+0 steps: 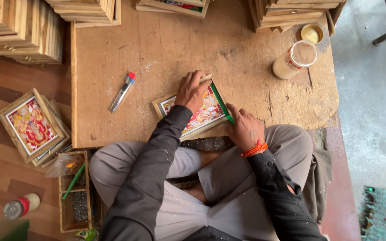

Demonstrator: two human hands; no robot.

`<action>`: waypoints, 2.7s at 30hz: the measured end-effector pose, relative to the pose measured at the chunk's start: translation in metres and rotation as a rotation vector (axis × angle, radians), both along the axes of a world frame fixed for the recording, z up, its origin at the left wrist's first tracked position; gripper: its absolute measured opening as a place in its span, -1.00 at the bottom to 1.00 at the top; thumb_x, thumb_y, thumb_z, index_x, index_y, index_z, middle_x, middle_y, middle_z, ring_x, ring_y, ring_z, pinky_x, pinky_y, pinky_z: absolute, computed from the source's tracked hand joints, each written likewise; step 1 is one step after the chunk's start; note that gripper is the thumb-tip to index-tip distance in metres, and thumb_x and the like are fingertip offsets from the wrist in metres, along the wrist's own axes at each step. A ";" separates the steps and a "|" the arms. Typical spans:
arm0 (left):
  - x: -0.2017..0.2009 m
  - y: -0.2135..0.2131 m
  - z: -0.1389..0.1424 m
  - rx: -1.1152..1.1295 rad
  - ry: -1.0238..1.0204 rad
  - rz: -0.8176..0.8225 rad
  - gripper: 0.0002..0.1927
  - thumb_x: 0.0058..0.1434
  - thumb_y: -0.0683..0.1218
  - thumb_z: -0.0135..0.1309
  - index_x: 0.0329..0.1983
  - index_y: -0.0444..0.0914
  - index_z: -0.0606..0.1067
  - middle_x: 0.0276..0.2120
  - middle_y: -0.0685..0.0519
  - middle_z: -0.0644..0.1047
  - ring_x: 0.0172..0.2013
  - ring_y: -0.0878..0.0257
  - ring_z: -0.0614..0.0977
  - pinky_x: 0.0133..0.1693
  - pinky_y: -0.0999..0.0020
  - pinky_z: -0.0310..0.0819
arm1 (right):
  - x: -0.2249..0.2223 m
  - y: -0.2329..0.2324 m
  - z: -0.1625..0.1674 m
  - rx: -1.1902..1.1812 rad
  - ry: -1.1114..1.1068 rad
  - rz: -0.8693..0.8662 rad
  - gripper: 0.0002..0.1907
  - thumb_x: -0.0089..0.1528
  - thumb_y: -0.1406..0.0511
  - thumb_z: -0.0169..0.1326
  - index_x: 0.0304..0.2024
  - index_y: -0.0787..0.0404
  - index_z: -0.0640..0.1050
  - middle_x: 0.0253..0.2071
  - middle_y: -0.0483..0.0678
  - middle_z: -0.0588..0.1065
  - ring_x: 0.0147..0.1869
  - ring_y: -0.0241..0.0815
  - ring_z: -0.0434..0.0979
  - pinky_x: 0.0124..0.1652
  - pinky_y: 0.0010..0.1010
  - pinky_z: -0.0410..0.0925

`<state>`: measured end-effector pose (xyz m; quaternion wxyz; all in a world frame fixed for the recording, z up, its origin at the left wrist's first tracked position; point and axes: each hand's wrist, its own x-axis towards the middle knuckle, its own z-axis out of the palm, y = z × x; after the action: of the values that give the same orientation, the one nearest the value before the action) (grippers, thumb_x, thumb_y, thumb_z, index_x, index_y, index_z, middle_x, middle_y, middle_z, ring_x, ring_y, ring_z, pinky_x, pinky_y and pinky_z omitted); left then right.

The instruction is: The person sits on the floor and assembles small wooden frames containing printed images. They apply green tape to the edges of each frame, use a utility knife to trim the tape, and then stack the finished frames.

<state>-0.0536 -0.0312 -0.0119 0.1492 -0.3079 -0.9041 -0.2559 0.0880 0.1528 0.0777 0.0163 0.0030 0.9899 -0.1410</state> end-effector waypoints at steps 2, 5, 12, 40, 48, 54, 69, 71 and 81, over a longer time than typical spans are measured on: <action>0.003 -0.002 0.006 -0.009 0.016 0.011 -0.67 0.19 -0.31 0.11 0.00 -0.22 0.65 0.08 0.00 0.44 0.10 0.05 0.45 0.15 0.09 0.39 | -0.001 0.000 0.000 0.000 -0.005 0.012 -0.35 0.13 0.20 0.14 0.31 -0.09 0.41 -0.19 0.02 0.54 -0.10 0.08 0.60 -0.25 -0.08 0.43; 0.015 -0.006 0.018 -0.082 0.094 -0.044 -0.68 0.13 -0.28 0.09 -0.07 -0.18 0.66 0.15 -0.03 0.40 0.26 -0.04 0.33 0.26 -0.03 0.24 | 0.000 -0.001 -0.001 -0.004 -0.009 0.026 -0.31 0.10 0.21 0.14 0.33 -0.07 0.40 -0.17 0.02 0.55 -0.11 0.09 0.61 -0.24 -0.06 0.43; 0.069 0.011 0.031 -0.274 -0.002 -0.350 -0.85 0.27 -0.17 0.05 -0.20 -0.12 0.63 0.37 0.05 0.28 0.50 0.01 0.12 0.50 -0.01 -0.01 | 0.000 0.000 -0.007 -0.035 -0.038 0.048 -0.24 0.08 0.20 0.14 0.37 0.00 0.37 -0.16 0.06 0.56 -0.11 0.12 0.61 -0.21 -0.04 0.44; -0.002 -0.205 0.025 -0.182 -0.042 0.705 -0.50 0.02 -0.08 0.30 0.07 -0.18 0.52 -0.05 -0.08 0.46 0.06 -0.11 0.46 0.05 -0.08 0.36 | 0.003 0.001 -0.007 0.006 -0.088 0.019 -0.24 0.11 0.09 0.17 0.39 -0.13 0.35 -0.09 0.05 0.58 -0.05 0.09 0.62 -0.18 -0.06 0.46; 0.000 -0.150 0.064 0.059 0.022 0.498 -0.74 0.33 -0.06 0.20 -0.05 -0.18 0.37 -0.15 0.02 0.51 -0.09 -0.03 0.59 -0.15 0.02 0.49 | 0.000 0.000 -0.001 -0.005 -0.121 0.015 -0.20 0.09 0.09 0.19 0.40 -0.15 0.33 -0.10 0.05 0.57 -0.04 0.08 0.62 -0.15 -0.06 0.45; 0.029 -0.036 0.067 0.855 -0.322 0.091 -0.69 0.41 0.03 0.10 0.00 -0.24 0.33 -0.21 -0.03 0.64 -0.19 0.22 0.73 -0.18 0.31 0.65 | 0.000 0.005 -0.006 -0.057 -0.108 0.013 -0.23 0.10 0.11 0.18 0.39 -0.16 0.35 -0.15 0.07 0.57 -0.06 0.10 0.61 -0.17 -0.06 0.45; 0.054 0.045 0.019 0.712 -0.506 0.090 -0.63 0.34 -0.01 0.16 -0.02 -0.25 0.26 -0.31 -0.04 0.63 -0.30 0.14 0.71 -0.24 0.28 0.58 | -0.004 0.011 -0.012 -0.098 -0.145 0.025 -0.22 0.10 0.16 0.15 0.40 -0.10 0.32 -0.19 0.16 0.60 -0.11 0.20 0.61 -0.21 -0.01 0.45; 0.054 0.046 0.017 0.727 -0.512 0.067 -0.64 0.36 0.00 0.15 -0.03 -0.24 0.25 -0.31 -0.03 0.64 -0.30 0.16 0.72 -0.23 0.28 0.58 | -0.004 0.011 -0.011 -0.101 -0.146 0.024 -0.22 0.10 0.16 0.15 0.40 -0.09 0.32 -0.20 0.16 0.60 -0.12 0.20 0.61 -0.21 -0.01 0.45; 0.010 -0.039 0.020 0.727 -0.389 0.292 -0.68 0.37 0.14 0.06 0.01 -0.12 0.42 -0.37 0.15 0.57 -0.38 0.36 0.65 -0.31 0.43 0.54 | -0.005 0.010 -0.008 -0.107 -0.181 0.026 -0.18 0.09 0.14 0.16 0.43 -0.13 0.29 -0.22 0.19 0.60 -0.12 0.23 0.61 -0.17 -0.01 0.45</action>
<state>-0.0439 -0.0707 0.0079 0.1094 -0.0503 -0.8005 -0.5871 0.0833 0.1627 0.0699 0.1076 0.0021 0.9753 -0.1927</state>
